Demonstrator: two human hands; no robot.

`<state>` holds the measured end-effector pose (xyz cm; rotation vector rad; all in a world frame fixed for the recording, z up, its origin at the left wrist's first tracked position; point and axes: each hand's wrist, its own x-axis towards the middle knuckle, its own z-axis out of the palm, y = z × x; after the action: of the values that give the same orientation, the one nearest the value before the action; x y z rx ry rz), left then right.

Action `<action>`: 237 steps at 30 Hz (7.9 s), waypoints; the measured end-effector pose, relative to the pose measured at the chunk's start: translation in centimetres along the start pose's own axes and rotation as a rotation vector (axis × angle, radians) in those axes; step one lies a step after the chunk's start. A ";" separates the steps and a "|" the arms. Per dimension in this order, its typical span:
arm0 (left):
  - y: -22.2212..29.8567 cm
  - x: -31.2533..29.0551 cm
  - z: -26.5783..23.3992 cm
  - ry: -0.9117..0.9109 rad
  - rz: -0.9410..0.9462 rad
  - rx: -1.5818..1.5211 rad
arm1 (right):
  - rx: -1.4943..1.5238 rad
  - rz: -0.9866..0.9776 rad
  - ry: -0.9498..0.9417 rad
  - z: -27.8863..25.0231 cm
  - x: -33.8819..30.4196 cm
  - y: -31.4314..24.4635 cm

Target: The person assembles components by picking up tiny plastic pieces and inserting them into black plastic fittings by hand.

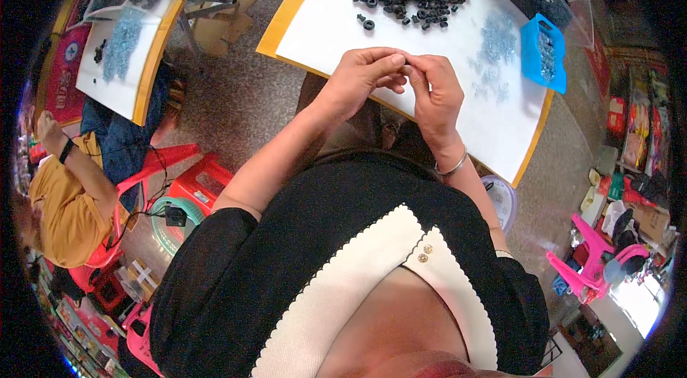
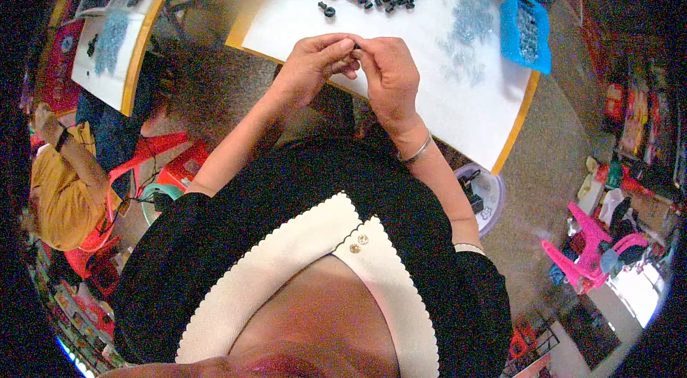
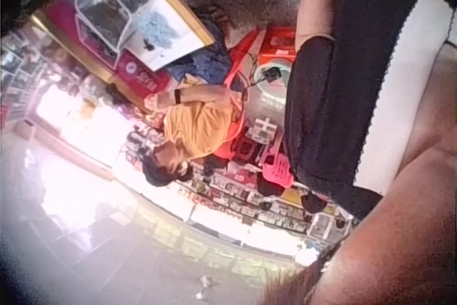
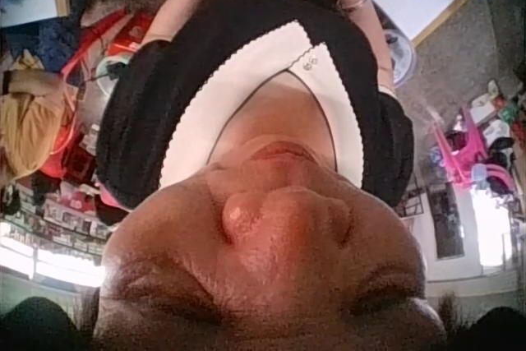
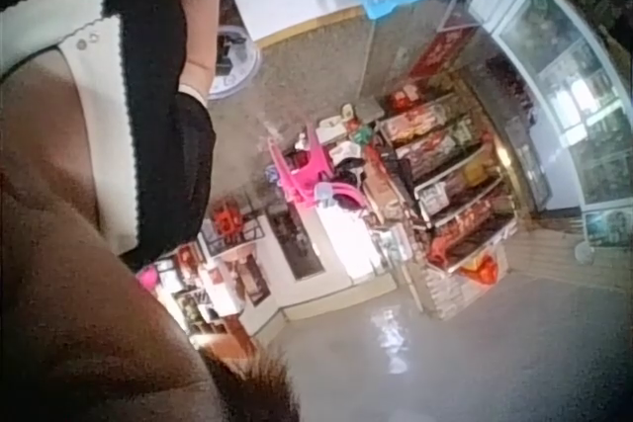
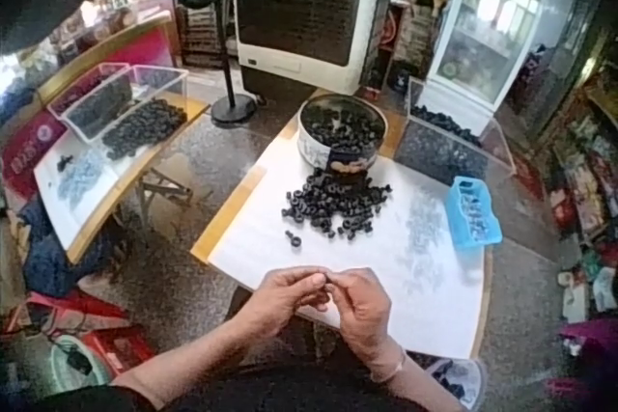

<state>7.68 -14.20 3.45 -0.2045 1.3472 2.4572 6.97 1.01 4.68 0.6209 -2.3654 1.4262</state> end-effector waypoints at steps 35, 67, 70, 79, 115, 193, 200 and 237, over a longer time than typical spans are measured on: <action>-0.2 -0.1 -0.3 -0.153 -0.148 -0.308 | 0.167 0.144 -0.083 -0.7 0.3 -0.1; 0.4 -0.2 0.1 0.031 0.151 0.226 | -0.114 -0.009 -0.117 -1.7 0.3 -0.6; 0.5 -0.1 0.0 0.014 0.157 0.259 | -0.232 -0.088 -0.154 -1.7 0.3 -0.7; 0.7 -0.1 -0.5 -0.067 0.158 0.356 | -0.344 -0.204 -0.244 -1.7 0.3 -0.7; -1.0 -1.3 2.2 0.005 -0.183 -0.131 | 0.390 0.218 -0.222 -0.1 -0.8 -0.6; -0.7 0.5 -0.6 0.040 -0.146 0.000 | -0.454 -0.219 0.005 -0.6 8.0 9.0; 0.1 0.5 0.1 0.079 -0.067 -0.113 | 0.113 0.183 -0.114 -1.1 3.0 2.1; -0.3 0.5 0.2 0.034 -0.122 -0.120 | 0.210 0.197 -0.019 -1.7 -0.3 1.0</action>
<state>7.27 -13.82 3.19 -0.3475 1.1651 2.4434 6.83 2.99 4.55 0.4636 -2.3643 1.7768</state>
